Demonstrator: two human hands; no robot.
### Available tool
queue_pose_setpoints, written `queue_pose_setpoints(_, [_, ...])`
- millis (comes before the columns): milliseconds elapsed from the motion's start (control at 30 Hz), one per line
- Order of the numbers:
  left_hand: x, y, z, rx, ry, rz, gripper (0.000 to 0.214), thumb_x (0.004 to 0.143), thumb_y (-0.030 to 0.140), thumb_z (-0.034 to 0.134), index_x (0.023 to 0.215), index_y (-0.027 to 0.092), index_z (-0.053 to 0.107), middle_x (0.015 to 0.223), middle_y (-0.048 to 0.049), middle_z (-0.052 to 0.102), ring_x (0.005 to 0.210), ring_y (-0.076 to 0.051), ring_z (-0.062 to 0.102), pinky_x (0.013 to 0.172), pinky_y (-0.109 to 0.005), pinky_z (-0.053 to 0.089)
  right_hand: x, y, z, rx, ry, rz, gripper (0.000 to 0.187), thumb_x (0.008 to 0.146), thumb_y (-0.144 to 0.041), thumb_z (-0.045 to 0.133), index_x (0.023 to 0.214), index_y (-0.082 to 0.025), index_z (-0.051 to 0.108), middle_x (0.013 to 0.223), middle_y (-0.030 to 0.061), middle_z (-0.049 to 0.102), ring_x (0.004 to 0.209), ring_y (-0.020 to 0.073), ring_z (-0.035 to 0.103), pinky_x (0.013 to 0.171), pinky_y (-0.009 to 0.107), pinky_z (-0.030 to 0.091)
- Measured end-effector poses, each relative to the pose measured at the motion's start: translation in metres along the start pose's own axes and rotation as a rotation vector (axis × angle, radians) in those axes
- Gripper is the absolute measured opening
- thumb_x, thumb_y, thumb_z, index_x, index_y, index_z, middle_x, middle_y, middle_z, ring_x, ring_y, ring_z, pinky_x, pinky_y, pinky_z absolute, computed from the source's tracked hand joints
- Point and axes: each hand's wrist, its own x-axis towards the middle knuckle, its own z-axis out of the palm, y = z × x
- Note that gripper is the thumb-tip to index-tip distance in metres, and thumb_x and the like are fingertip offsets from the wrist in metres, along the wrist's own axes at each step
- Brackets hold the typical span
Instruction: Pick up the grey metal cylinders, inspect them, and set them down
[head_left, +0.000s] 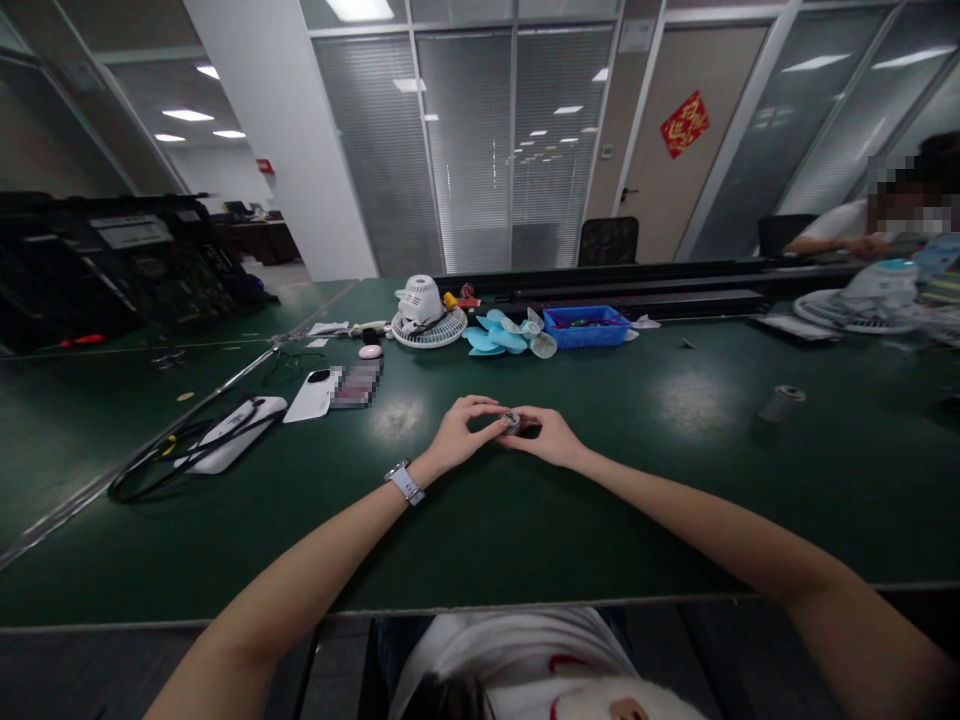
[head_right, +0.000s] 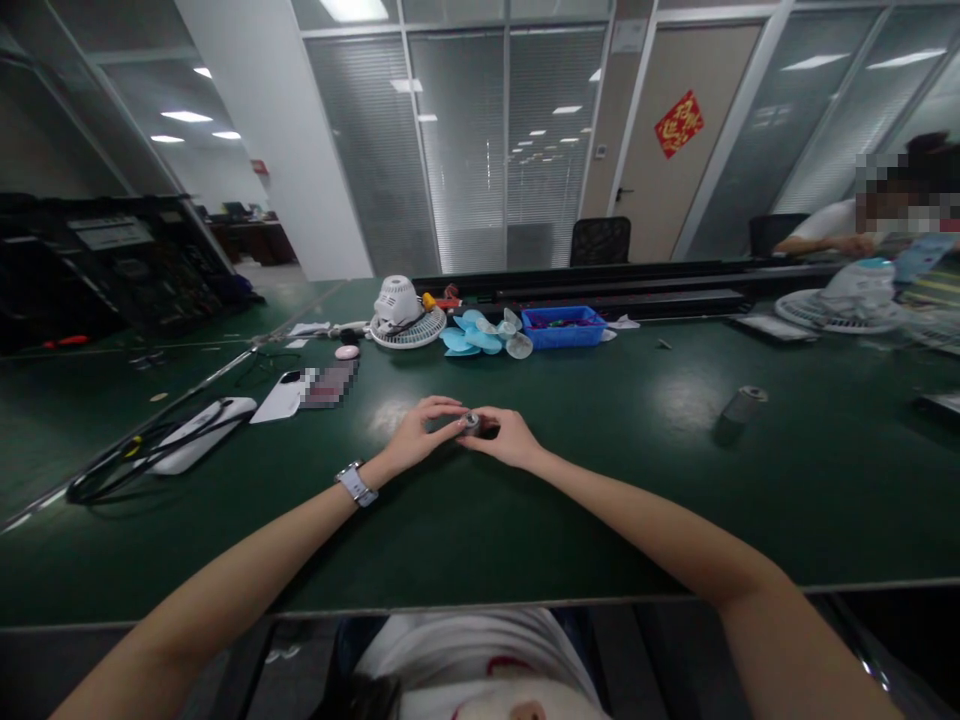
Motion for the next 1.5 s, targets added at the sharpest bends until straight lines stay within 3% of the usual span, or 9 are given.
queue_pose_setpoints(267, [0.004, 0.001, 0.011, -0.033, 0.017, -0.082, 0.025, 0.081, 0.045, 0.069, 0.096, 0.027, 0.078, 0.115, -0.0074, 0.065, 0.112, -0.025, 0.056, 0.091, -0.038, 0.046, -0.003, -0.004, 0.005, -0.115, -0.02, -0.05, 0.043, 0.08, -0.042, 0.072, 0.116, -0.02, 0.066, 0.102, 0.0046, 0.071, 0.089, 0.0193, 0.067, 0.08, 0.034, 0.053])
queue_pose_setpoints(467, [-0.001, 0.007, 0.001, -0.091, 0.08, -0.067, 0.029, 0.085, 0.046, 0.064, 0.102, 0.026, 0.076, 0.105, -0.0064, 0.07, 0.102, -0.022, 0.061, 0.09, -0.038, 0.047, -0.006, -0.007, 0.006, -0.25, -0.026, -0.054, 0.041, 0.083, -0.046, 0.068, 0.115, -0.02, 0.065, 0.099, 0.0038, 0.071, 0.086, 0.0184, 0.065, 0.077, 0.032, 0.051])
queue_pose_setpoints(567, [-0.006, -0.002, -0.007, 0.086, 0.026, -0.056, 0.028, 0.084, 0.046, 0.065, 0.102, 0.029, 0.077, 0.105, -0.0058, 0.069, 0.106, -0.024, 0.057, 0.096, -0.041, 0.043, -0.008, -0.009, 0.005, -0.279, -0.031, -0.048, 0.044, 0.083, -0.049, 0.067, 0.117, -0.021, 0.065, 0.099, 0.0035, 0.071, 0.085, 0.0184, 0.065, 0.077, 0.033, 0.05])
queue_pose_setpoints(833, [-0.016, -0.03, -0.012, 0.465, -0.082, -0.207, 0.028, 0.083, 0.056, 0.062, 0.1, 0.04, 0.076, 0.118, -0.0054, 0.057, 0.114, -0.028, 0.044, 0.099, -0.046, 0.037, -0.01, -0.009, 0.002, -0.27, -0.017, -0.047, 0.043, 0.083, -0.05, 0.067, 0.114, -0.021, 0.066, 0.102, 0.0044, 0.071, 0.089, 0.0192, 0.065, 0.079, 0.033, 0.05])
queue_pose_setpoints(1067, [-0.018, -0.033, -0.012, 0.492, -0.109, -0.193, 0.029, 0.082, 0.057, 0.063, 0.102, 0.041, 0.076, 0.124, -0.0044, 0.057, 0.116, -0.029, 0.044, 0.1, -0.048, 0.035, -0.011, -0.009, 0.002, -0.251, -0.015, -0.055, 0.042, 0.082, -0.048, 0.069, 0.113, -0.02, 0.067, 0.102, 0.0048, 0.072, 0.088, 0.0188, 0.066, 0.079, 0.033, 0.051])
queue_pose_setpoints(1167, [-0.015, -0.033, -0.011, 0.437, -0.035, -0.191, 0.034, 0.09, 0.054, 0.052, 0.112, 0.037, 0.072, 0.119, -0.0057, 0.063, 0.115, -0.027, 0.049, 0.101, -0.047, 0.035, -0.008, -0.004, -0.001, -0.203, 0.044, -0.026, 0.044, 0.08, -0.049, 0.07, 0.112, -0.019, 0.068, 0.103, 0.0058, 0.072, 0.087, 0.0189, 0.067, 0.079, 0.033, 0.052])
queue_pose_setpoints(1300, [-0.01, -0.03, -0.009, 0.303, 0.106, -0.189, 0.046, 0.097, 0.051, 0.036, 0.104, 0.026, 0.074, 0.105, -0.0066, 0.071, 0.106, -0.024, 0.058, 0.097, -0.042, 0.04, 0.003, 0.017, -0.038, -0.197, 0.303, 0.021, 0.045, 0.08, -0.049, 0.07, 0.112, -0.018, 0.069, 0.104, 0.008, 0.073, 0.086, 0.0189, 0.068, 0.08, 0.034, 0.054])
queue_pose_setpoints(1400, [-0.008, -0.03, -0.007, 0.228, 0.196, -0.213, 0.045, 0.095, 0.051, 0.038, 0.097, 0.021, 0.072, 0.102, -0.008, 0.071, 0.098, -0.023, 0.062, 0.09, -0.039, 0.044, 0.006, 0.045, -0.093, -0.392, 0.542, 0.071, 0.043, 0.078, -0.051, 0.07, 0.106, -0.019, 0.071, 0.096, 0.0078, 0.074, 0.084, 0.021, 0.068, 0.079, 0.035, 0.053])
queue_pose_setpoints(1500, [-0.009, -0.032, -0.005, 0.151, 0.312, -0.287, 0.043, 0.091, 0.052, 0.047, 0.113, 0.019, 0.063, 0.103, -0.0094, 0.068, 0.096, -0.023, 0.062, 0.086, -0.037, 0.046, -0.003, 0.079, -0.146, -0.565, 0.726, 0.212, 0.044, 0.076, -0.052, 0.069, 0.104, -0.018, 0.071, 0.091, 0.0087, 0.074, 0.082, 0.0234, 0.069, 0.078, 0.035, 0.053])
